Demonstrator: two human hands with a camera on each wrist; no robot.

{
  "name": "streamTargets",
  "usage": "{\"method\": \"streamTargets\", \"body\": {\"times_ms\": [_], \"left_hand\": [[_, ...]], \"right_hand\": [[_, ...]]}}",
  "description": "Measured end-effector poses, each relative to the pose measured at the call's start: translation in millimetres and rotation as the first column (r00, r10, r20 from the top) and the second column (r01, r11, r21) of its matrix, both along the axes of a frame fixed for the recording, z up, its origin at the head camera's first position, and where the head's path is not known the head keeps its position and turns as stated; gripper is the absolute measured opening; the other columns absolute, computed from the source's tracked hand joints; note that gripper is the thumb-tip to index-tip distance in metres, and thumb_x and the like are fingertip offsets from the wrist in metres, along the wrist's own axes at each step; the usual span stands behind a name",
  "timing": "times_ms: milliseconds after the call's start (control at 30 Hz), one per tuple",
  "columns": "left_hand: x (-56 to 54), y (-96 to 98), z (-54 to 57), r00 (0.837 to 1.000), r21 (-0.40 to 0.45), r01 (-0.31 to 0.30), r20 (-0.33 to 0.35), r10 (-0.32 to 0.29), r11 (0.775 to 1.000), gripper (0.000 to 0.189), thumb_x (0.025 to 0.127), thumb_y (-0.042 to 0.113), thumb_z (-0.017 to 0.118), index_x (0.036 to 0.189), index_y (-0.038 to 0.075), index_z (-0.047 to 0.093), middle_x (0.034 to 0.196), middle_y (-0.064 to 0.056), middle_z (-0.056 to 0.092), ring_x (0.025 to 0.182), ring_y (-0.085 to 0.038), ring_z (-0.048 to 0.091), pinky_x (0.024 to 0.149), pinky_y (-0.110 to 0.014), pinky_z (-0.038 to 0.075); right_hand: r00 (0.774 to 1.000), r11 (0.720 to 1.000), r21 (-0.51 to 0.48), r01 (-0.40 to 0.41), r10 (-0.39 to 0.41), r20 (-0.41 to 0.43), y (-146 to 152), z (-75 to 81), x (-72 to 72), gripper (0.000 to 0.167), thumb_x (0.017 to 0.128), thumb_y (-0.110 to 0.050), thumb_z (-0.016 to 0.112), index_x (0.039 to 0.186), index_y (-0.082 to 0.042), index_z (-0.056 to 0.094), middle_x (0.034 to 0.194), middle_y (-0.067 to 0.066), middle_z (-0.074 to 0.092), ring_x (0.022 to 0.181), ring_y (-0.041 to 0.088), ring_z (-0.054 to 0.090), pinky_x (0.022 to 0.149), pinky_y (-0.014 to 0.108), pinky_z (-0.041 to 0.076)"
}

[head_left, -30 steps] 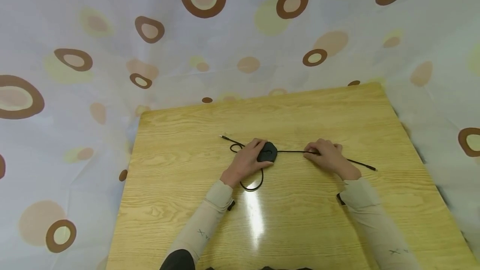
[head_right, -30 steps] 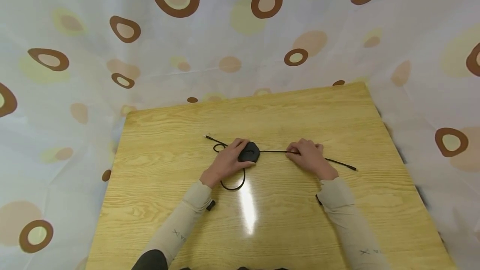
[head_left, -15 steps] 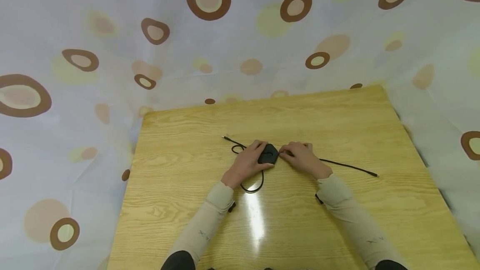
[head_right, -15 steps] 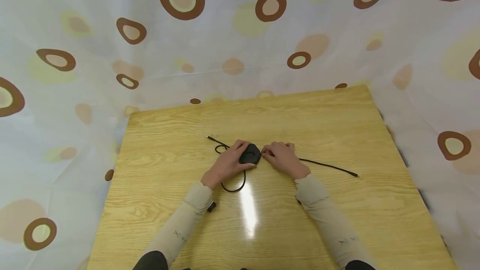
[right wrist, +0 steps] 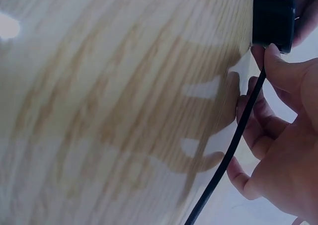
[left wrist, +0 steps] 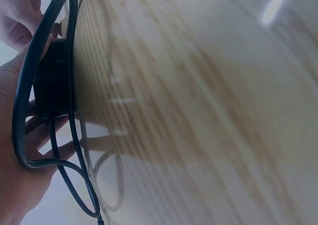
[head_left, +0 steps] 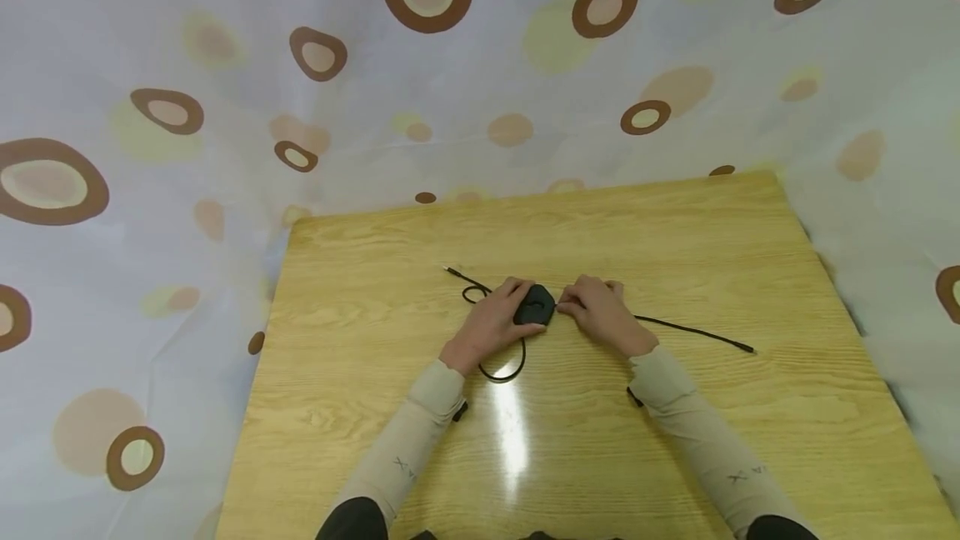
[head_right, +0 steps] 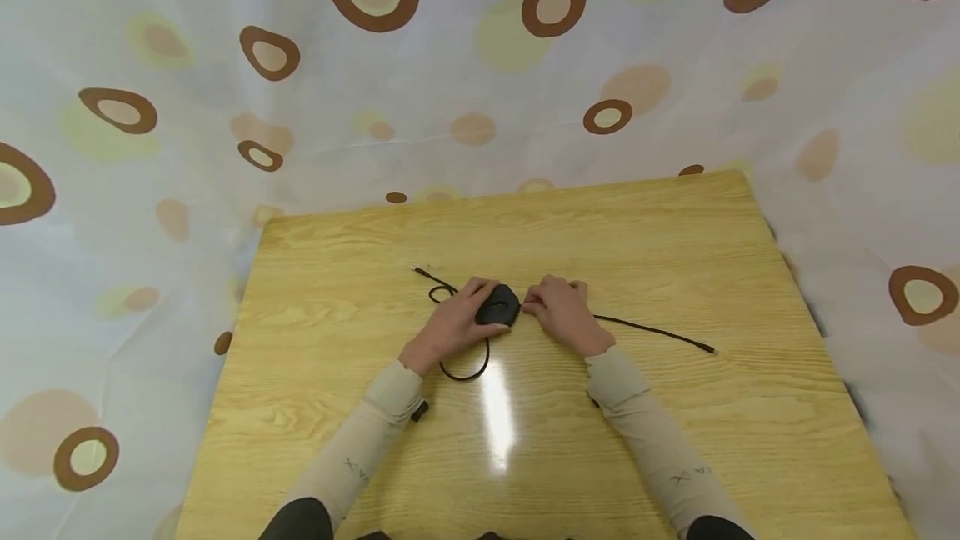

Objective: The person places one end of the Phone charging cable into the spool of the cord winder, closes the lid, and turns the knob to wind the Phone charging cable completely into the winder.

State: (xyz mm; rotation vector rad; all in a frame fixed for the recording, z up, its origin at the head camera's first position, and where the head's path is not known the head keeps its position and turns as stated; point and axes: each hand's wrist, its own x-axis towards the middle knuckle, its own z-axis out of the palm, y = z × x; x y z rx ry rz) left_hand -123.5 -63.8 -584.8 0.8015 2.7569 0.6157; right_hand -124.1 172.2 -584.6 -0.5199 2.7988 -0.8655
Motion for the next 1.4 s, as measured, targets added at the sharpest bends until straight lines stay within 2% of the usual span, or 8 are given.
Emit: {"method": "streamTargets", "body": {"times_ms": [200,300,400,467,600,800,967,1400], "left_hand": [[0.3,0.6,1.3,1.000,0.016,0.008,0.000,-0.008,1.000,0.082,0.099,0.052,0.071,0.162,0.009,0.041,0.156,-0.009,0.051,0.142,-0.026,0.058,0.113,-0.043,0.052],[0.7,0.4,1.8,1.000,0.024,0.001,0.013,-0.001,1.000,0.082,0.099,0.051,0.071,0.162,0.009,0.041,0.157,-0.008,0.050,0.143,-0.026,0.057,0.115,-0.043,0.051],[1.2,-0.3,2.3,1.000,0.024,-0.006,0.021,0.006,1.000,0.082,0.099,0.051,0.071,0.163,0.009,0.040,0.158,-0.008,0.050,0.144,-0.025,0.056,0.116,-0.043,0.051],[1.0,-0.1,2.6,1.000,0.022,-0.007,0.021,0.006,1.000,0.082,0.100,0.051,0.071,0.163,0.010,0.040,0.158,-0.008,0.050,0.144,-0.025,0.056,0.116,-0.043,0.050],[0.9,0.0,2.2,1.000,0.020,-0.004,0.015,0.004,1.000,0.082,0.100,0.051,0.070,0.163,0.010,0.040,0.158,-0.008,0.050,0.143,-0.025,0.056,0.116,-0.043,0.050],[0.7,0.2,0.9,1.000,0.021,-0.004,0.009,0.004,1.000,0.081,0.100,0.052,0.070,0.163,0.010,0.040,0.157,-0.008,0.050,0.143,-0.025,0.056,0.115,-0.043,0.051],[1.2,0.6,1.8,1.000,0.026,-0.014,0.020,0.014,1.000,0.081,0.100,0.051,0.070,0.163,0.011,0.040,0.158,-0.008,0.050,0.144,-0.025,0.055,0.115,-0.044,0.051],[1.1,0.0,2.2,1.000,0.026,-0.016,0.020,0.016,1.000,0.082,0.099,0.051,0.071,0.163,0.011,0.041,0.158,-0.008,0.050,0.143,-0.026,0.056,0.114,-0.046,0.052]], "right_hand": [[1.000,1.000,-0.026,-0.002,0.002,0.025,5,1.1,-1.8,0.014,0.103,-0.022,0.069,0.096,-0.013,0.077,0.095,0.006,0.070,0.093,0.030,0.064,0.109,0.071,0.029],[1.000,0.999,-0.040,-0.011,0.012,0.023,8,2.5,-2.4,0.013,0.103,-0.019,0.069,0.097,-0.011,0.077,0.097,0.008,0.074,0.093,0.030,0.067,0.109,0.068,0.037],[0.999,0.998,-0.059,-0.020,0.022,0.034,12,3.2,-2.8,0.013,0.103,-0.016,0.069,0.097,-0.008,0.077,0.097,0.010,0.075,0.087,0.026,0.067,0.095,0.056,0.051],[0.998,0.997,-0.073,-0.013,0.017,0.060,15,4.9,-2.9,0.014,0.103,-0.015,0.068,0.097,-0.007,0.077,0.096,0.011,0.074,0.083,0.022,0.065,0.083,0.047,0.053],[0.994,0.997,-0.083,-0.002,0.011,0.107,20,7.4,-1.9,0.014,0.105,-0.016,0.067,0.099,-0.007,0.076,0.097,0.011,0.072,0.083,0.019,0.064,0.080,0.042,0.052],[0.993,0.995,-0.103,-0.007,0.019,0.117,28,6.4,-2.7,0.013,0.105,-0.015,0.067,0.102,-0.005,0.075,0.101,0.013,0.071,0.090,0.025,0.067,0.086,0.051,0.055],[0.991,0.994,-0.109,-0.008,0.023,0.132,35,2.0,-4.7,0.014,0.106,-0.015,0.065,0.104,-0.004,0.073,0.106,0.015,0.070,0.094,0.028,0.066,0.088,0.051,0.054],[0.988,0.990,-0.141,-0.002,0.024,0.153,51,-0.8,-3.7,0.014,0.106,-0.013,0.063,0.101,-0.003,0.072,0.098,0.012,0.063,0.085,0.017,0.055,0.078,0.033,0.046]]}}
